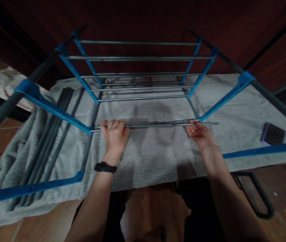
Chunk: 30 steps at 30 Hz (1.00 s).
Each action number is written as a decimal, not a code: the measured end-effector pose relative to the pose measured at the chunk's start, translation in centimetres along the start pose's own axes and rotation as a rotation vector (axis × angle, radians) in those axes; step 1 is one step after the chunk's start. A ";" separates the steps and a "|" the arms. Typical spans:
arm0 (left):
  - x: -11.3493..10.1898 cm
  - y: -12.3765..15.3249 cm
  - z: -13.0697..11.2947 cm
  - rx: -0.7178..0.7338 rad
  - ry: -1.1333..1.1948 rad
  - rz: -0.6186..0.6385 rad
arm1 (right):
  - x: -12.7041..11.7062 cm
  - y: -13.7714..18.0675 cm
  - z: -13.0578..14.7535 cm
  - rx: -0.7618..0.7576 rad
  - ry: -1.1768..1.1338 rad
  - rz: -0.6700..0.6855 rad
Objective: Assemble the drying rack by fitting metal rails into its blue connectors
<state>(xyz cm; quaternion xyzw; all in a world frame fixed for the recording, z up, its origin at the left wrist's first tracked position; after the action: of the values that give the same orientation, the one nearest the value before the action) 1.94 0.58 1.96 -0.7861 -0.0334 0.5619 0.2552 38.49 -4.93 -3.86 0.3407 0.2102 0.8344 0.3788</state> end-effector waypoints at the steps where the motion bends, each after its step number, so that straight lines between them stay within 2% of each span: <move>1: -0.2 0.1 0.2 -0.029 -0.003 -0.039 | -0.1 0.0 0.0 -0.006 -0.003 -0.001; 5: -0.5 0.2 1.0 -0.113 0.021 -0.121 | -0.1 0.1 0.1 -0.026 -0.009 -0.002; 15: -0.4 0.0 0.8 -0.111 0.015 -0.061 | -0.1 0.3 0.4 -0.073 0.000 -0.030; 22: -0.7 0.2 -0.9 0.029 -0.040 0.011 | -0.2 0.6 0.3 -0.089 -0.013 -0.019; 30: 0.3 0.3 -1.6 0.146 -0.066 0.102 | -0.2 -0.2 0.0 -0.057 -0.002 0.004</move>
<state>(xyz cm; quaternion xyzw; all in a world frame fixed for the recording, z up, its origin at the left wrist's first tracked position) 3.42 -0.17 1.99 -0.7471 0.0393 0.6008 0.2815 38.65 -4.94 -4.03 0.3308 0.1852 0.8405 0.3871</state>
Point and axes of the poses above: each hand's wrist, its own y-axis away from the middle knuckle, its own x-axis out of the palm, z = x × y, the point moved 4 cm from there along -y, towards the middle knuckle, and after that the axes turned 3 degrees about y, right-handed, at the moved point
